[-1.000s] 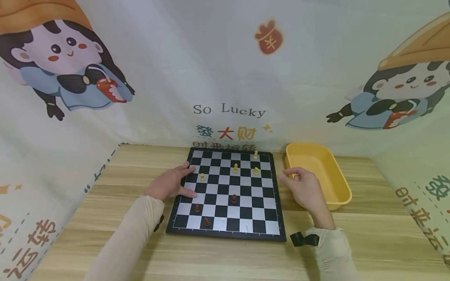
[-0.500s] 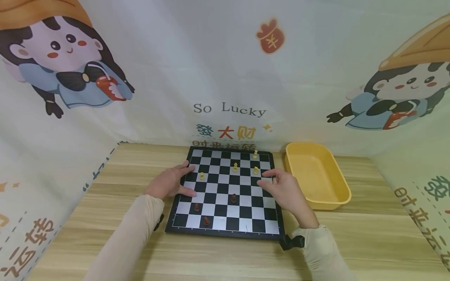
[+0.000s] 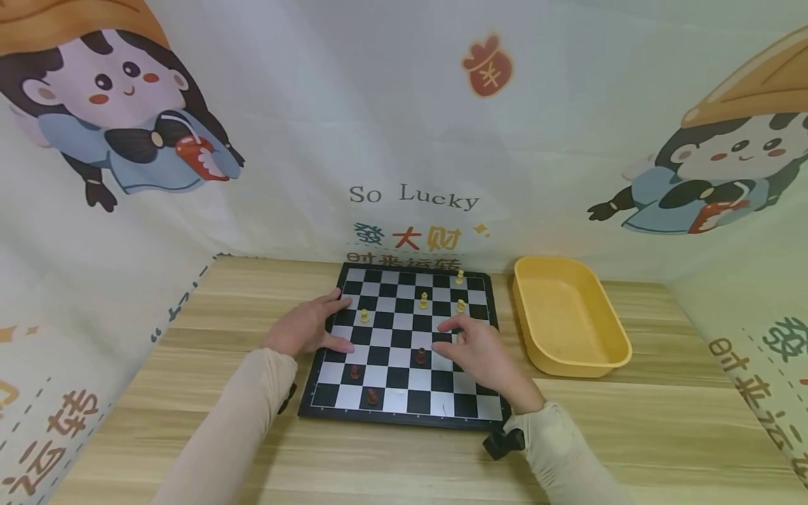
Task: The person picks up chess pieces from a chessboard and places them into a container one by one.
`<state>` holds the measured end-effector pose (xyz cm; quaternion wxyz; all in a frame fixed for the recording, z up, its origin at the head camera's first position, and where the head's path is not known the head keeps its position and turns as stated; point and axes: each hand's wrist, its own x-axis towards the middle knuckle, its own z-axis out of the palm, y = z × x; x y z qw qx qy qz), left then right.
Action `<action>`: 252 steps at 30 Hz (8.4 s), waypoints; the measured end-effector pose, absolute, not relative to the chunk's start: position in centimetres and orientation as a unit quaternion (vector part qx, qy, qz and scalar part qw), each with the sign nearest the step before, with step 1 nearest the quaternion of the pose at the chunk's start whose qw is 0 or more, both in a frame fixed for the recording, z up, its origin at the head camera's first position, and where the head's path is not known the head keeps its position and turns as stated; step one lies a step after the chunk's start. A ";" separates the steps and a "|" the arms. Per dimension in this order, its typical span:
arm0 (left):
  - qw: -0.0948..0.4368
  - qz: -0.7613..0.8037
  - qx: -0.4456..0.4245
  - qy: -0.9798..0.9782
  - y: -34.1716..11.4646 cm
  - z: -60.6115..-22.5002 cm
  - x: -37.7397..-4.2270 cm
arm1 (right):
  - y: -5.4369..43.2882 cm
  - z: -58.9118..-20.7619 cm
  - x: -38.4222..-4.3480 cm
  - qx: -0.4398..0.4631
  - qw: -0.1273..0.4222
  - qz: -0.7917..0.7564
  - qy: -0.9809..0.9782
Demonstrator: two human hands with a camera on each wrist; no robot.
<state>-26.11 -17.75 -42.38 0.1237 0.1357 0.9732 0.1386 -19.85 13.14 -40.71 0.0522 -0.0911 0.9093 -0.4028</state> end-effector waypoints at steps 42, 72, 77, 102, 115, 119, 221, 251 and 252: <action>0.133 0.143 0.136 0.971 -17.7 -42.2 -26.1 | 10.6 -44.5 -20.7 -0.088 0.101 -0.409 0.903; 0.127 0.140 0.138 0.972 -17.9 -42.4 -26.2 | 10.2 -44.7 -20.5 -0.105 0.096 -0.390 0.910; 0.130 0.145 0.137 0.971 -17.8 -42.5 -26.2 | 10.5 -44.7 -20.5 -0.095 0.096 -0.398 0.907; 0.122 0.146 0.142 0.971 -17.9 -43.0 -25.9 | 10.7 -43.5 -19.0 -0.077 0.089 -0.420 0.900; 0.119 0.145 0.144 0.972 -17.9 -42.8 -25.9 | 12.0 -41.5 -19.1 -0.062 0.059 -0.421 0.903; 0.120 0.145 0.143 0.972 -17.9 -42.6 -25.9 | 12.8 -40.9 -19.3 -0.056 0.041 -0.439 0.896; 0.112 0.152 0.138 0.972 -18.0 -42.4 -26.0 | 26.8 -37.6 -20.1 0.093 0.008 -0.437 0.895; 0.120 0.150 0.139 0.971 -18.1 -42.7 -26.0 | 14.2 -38.3 -18.5 -0.116 0.056 -0.451 0.883; 0.119 0.149 0.140 0.972 -18.0 -42.7 -26.0 | 13.8 -38.3 -18.4 -0.125 0.057 -0.452 0.882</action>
